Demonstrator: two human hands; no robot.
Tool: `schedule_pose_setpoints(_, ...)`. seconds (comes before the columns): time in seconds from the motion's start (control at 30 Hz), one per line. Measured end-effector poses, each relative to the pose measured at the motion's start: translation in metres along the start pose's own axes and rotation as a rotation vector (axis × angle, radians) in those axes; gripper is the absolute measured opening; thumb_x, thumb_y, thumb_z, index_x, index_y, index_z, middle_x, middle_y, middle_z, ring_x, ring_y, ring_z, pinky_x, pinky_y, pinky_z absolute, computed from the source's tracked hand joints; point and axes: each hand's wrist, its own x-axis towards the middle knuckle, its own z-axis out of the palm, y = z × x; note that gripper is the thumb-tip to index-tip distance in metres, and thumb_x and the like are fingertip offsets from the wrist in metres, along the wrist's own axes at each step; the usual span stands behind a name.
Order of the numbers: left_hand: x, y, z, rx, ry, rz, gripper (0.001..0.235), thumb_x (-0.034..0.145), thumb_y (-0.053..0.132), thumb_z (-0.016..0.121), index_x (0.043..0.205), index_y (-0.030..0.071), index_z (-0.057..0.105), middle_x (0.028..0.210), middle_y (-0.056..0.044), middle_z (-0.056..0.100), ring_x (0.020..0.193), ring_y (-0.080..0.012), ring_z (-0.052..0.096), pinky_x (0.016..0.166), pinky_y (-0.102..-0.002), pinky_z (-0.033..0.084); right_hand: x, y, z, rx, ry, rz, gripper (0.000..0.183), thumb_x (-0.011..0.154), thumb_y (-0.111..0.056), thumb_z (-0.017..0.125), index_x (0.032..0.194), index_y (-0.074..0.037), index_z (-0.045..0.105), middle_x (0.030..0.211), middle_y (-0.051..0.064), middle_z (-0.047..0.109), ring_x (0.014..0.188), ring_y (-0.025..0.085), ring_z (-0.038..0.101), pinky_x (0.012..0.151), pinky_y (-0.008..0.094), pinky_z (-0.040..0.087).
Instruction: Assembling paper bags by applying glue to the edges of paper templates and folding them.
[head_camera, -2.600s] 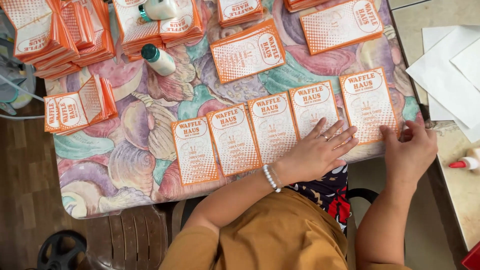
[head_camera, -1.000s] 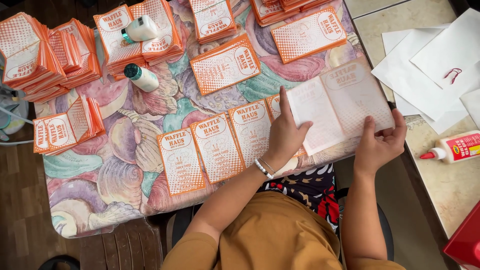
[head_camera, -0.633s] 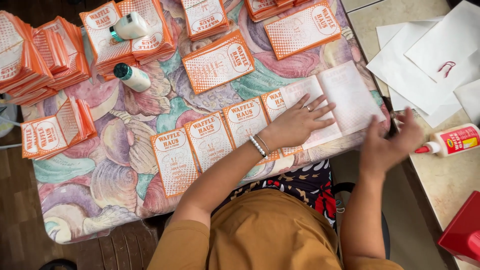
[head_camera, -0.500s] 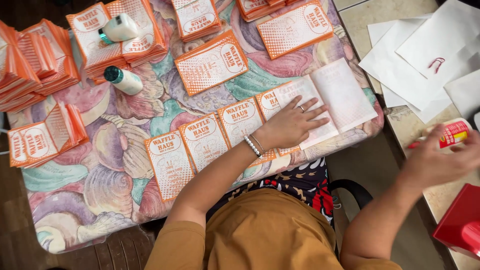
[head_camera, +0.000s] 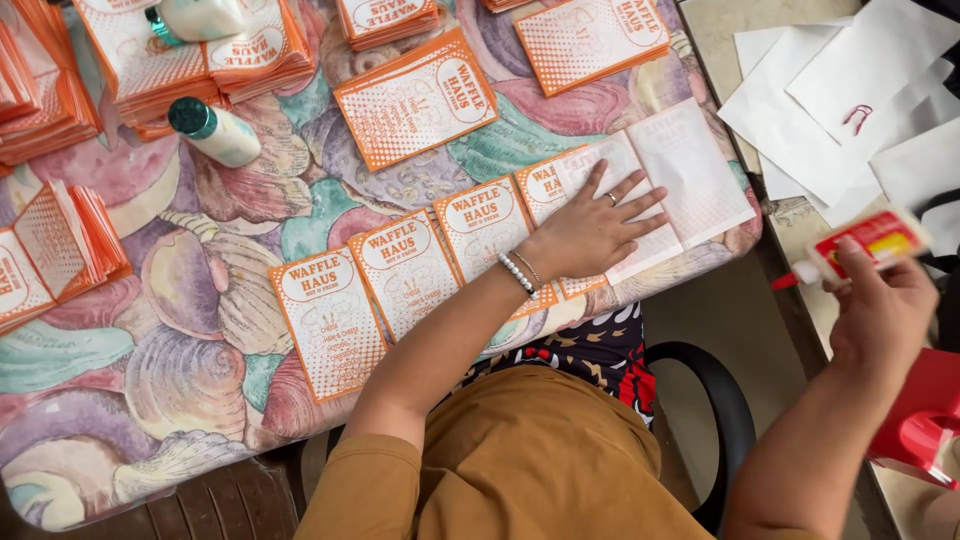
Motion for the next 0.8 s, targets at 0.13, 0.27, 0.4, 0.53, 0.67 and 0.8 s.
schedule_pose_setpoints(0.13,0.001,-0.002,0.001,-0.007,-0.019,-0.019,0.055,0.104,0.042,0.044,0.157,0.029,0.040,0.167,-0.001,0.029,0.155,-0.0322,0.024,0.120,-0.072,0.013,0.029,0.045,-0.061,-0.123,-0.011,-0.337,0.017,0.120,-0.035,0.054,0.126,-0.024,0.066,0.121,-0.007,0.064,0.112,0.010,0.062,0.108,0.028,0.053)
schedule_pose_setpoints(0.27,-0.005,0.001,0.001,-0.074,0.094,0.021,0.057,0.097,0.041,0.072,0.149,0.025,0.054,0.164,-0.003,0.034,0.153,-0.0323,0.026,0.122,-0.070,0.013,-0.013,0.050,-0.050,-0.307,-0.140,-0.502,0.025,0.112,-0.013,0.048,0.129,-0.006,0.065,0.117,0.006,0.061,0.108,0.019,0.056,0.109,0.036,0.047)
schedule_pose_setpoints(0.4,-0.005,-0.005,0.020,-0.103,0.088,0.039,0.048,0.098,0.045,0.066,0.142,0.024,0.061,0.157,-0.007,0.044,0.147,-0.0323,0.039,0.120,-0.065,0.021,-0.080,0.053,0.046,-0.017,-0.110,-0.713,0.044,0.100,0.017,0.083,0.127,0.012,0.048,0.123,0.031,0.060,0.110,0.033,0.061,0.097,0.050,0.061)
schedule_pose_setpoints(0.53,-0.006,-0.013,0.004,-0.210,-0.035,0.041,0.060,0.095,0.050,0.070,0.148,0.026,0.055,0.163,-0.008,0.033,0.153,-0.0314,0.025,0.123,-0.063,0.009,-0.113,0.033,0.098,-0.117,-0.132,-0.576,0.031,0.097,0.001,0.091,0.113,0.015,0.069,0.112,0.022,0.071,0.098,0.020,0.065,0.085,0.036,0.062)
schedule_pose_setpoints(0.67,-0.006,-0.016,-0.001,-0.303,-0.060,0.064,0.067,0.084,0.043,0.077,0.147,0.025,0.058,0.163,-0.009,0.032,0.153,-0.0320,0.023,0.123,-0.064,0.007,-0.115,0.041,0.105,-0.227,-0.186,-0.597,0.026,0.101,-0.004,0.087,0.093,0.007,0.065,0.088,0.011,0.066,0.083,0.017,0.062,0.073,0.034,0.055)
schedule_pose_setpoints(0.8,-0.005,-0.019,0.003,-0.311,-0.067,0.075,0.072,0.079,0.037,0.082,0.146,0.024,0.059,0.163,-0.009,0.031,0.153,-0.0325,0.022,0.123,-0.064,0.008,-0.114,0.050,0.110,-0.233,-0.212,-0.640,0.034,0.102,-0.011,0.089,0.086,0.005,0.063,0.080,0.007,0.062,0.078,0.014,0.056,0.069,0.034,0.051)
